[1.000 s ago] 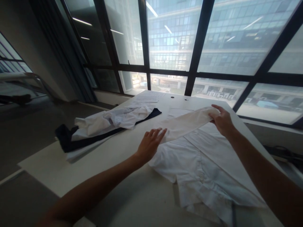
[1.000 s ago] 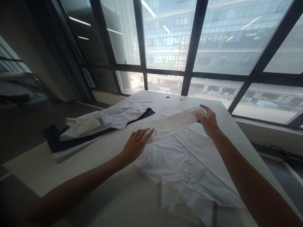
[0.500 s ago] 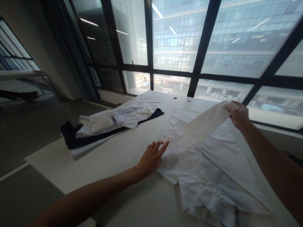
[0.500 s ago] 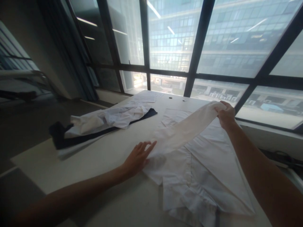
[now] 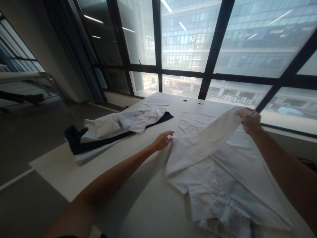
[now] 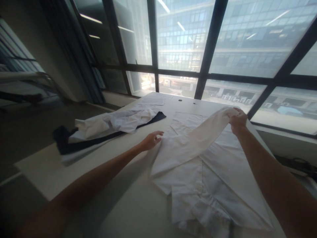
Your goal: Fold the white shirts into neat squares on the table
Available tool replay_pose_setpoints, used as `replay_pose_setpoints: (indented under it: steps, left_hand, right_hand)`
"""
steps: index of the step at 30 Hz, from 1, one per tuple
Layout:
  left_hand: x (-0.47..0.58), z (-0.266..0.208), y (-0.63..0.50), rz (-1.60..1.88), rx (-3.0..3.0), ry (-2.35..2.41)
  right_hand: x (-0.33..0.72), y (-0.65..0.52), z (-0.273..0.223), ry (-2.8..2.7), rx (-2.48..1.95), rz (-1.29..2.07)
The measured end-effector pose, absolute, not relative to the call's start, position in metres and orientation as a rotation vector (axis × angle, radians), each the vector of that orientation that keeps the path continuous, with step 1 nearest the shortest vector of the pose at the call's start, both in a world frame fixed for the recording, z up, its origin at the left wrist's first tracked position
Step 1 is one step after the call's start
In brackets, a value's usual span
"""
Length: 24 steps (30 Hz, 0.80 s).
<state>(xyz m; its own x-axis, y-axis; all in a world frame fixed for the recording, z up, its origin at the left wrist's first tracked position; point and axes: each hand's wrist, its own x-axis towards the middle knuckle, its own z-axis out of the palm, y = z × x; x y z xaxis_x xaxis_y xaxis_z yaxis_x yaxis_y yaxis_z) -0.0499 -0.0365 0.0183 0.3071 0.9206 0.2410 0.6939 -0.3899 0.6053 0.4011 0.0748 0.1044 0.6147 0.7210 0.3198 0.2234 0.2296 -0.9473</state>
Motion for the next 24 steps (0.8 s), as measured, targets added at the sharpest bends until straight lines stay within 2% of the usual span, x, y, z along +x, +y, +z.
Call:
replay_pose_setpoints:
  steps: [7,16,21,24]
  left_hand:
    - [-0.048,0.004,0.010,0.623,2.131,1.318]
    - [-0.031,0.010,-0.033,0.585,2.562,1.495]
    - [-0.025,0.009,-0.091,0.402,2.796,1.081]
    - [-0.033,-0.003,-0.107,0.246,2.773,1.016]
  right_hand:
    - [0.401,0.072,0.107,-0.892,-1.313,0.456]
    - [0.399,0.066,0.136,-0.878,-1.276,0.502]
    - [0.401,0.072,0.121,-0.866,-1.314,0.488]
    - [0.406,0.077,0.109,-0.861,-1.375,0.468]
